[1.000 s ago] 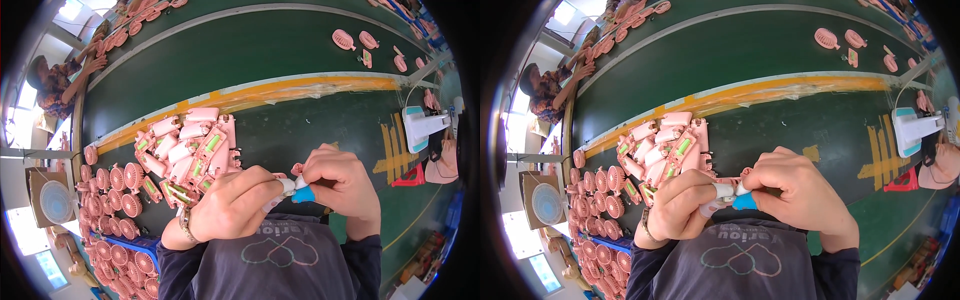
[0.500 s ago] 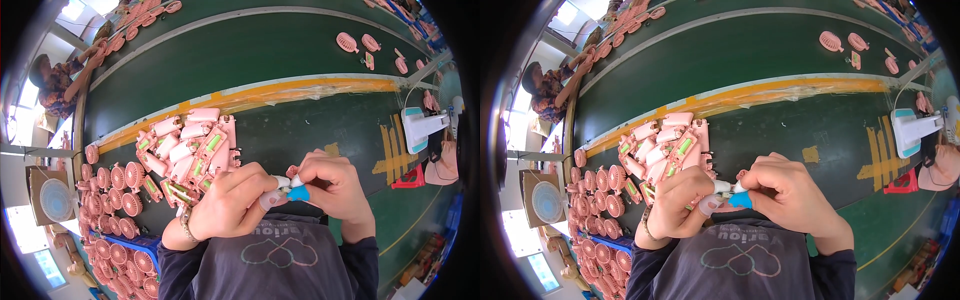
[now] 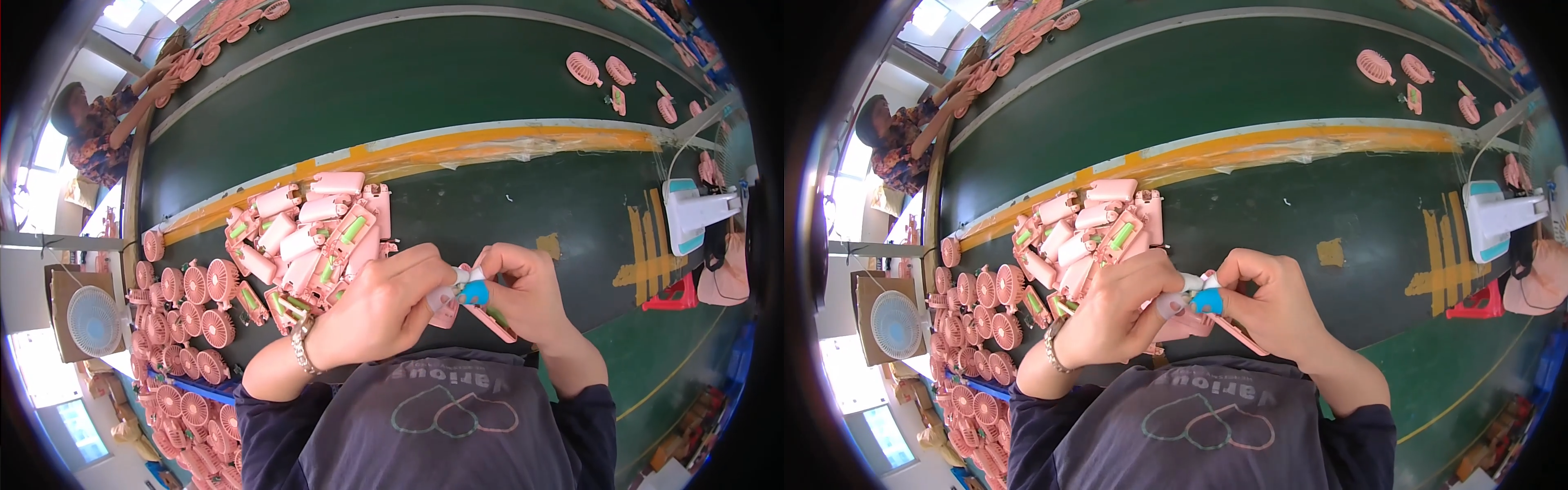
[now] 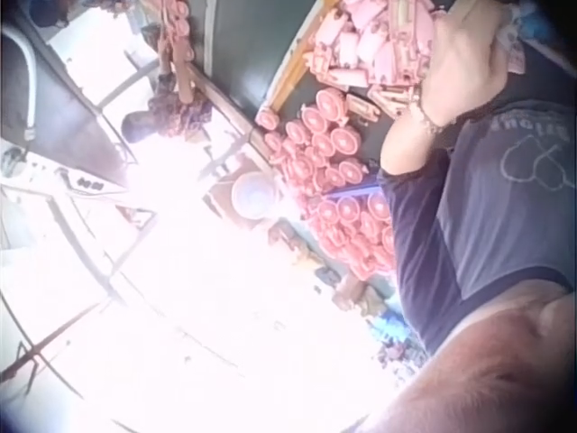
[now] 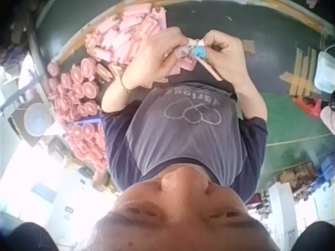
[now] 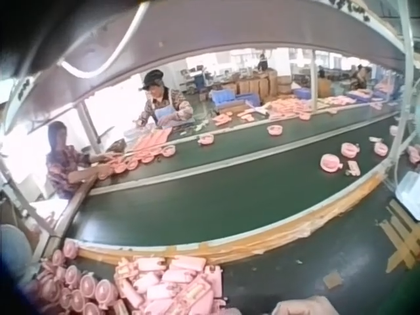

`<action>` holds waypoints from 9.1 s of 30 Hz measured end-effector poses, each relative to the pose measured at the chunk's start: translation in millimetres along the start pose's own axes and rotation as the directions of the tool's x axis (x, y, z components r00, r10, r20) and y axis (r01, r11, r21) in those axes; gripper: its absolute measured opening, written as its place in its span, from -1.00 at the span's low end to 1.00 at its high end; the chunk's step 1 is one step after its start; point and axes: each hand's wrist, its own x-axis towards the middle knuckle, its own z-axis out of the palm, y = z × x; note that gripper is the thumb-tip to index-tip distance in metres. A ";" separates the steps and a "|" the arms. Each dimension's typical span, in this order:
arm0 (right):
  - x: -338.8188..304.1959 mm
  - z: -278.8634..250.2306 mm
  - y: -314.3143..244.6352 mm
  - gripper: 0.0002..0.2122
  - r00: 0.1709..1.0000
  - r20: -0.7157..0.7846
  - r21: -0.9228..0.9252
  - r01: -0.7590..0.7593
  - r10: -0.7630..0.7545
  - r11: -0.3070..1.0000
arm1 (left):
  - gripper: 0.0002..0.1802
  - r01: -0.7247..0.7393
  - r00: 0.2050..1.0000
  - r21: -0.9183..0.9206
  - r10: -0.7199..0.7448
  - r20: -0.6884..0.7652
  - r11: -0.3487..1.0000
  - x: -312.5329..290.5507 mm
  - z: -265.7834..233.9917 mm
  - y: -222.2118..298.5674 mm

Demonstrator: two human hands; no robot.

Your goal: The person assembles handheld mini fans on a production line by connecting small circuit boards, attaching wiring, and fitting fan heads into plastic casings with batteries by hand.

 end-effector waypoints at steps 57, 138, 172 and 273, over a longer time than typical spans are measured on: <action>30.4 33.7 62.8 -0.66 0.988 -0.124 0.061 -0.088 0.095 0.994 | -0.77 0.018 0.926 0.555 0.195 -0.323 0.832 -80.0 30.9 -36.9; -80.5 -28.4 148.6 -0.73 0.758 0.013 -0.773 0.421 -0.652 0.474 | -0.72 0.503 0.763 -0.412 -0.614 -0.203 0.760 -81.0 93.0 -24.4; -98.2 -1.0 64.3 -0.88 0.954 -0.217 -0.043 0.204 -0.209 0.978 | -0.75 0.220 0.897 -0.457 -0.363 -0.253 0.862 -54.5 124.4 -1.2; -36.7 21.3 8.6 -0.90 0.949 0.315 0.074 0.009 -0.032 0.997 | -0.85 -0.081 0.946 0.120 0.114 -0.302 0.989 -81.8 42.5 5.2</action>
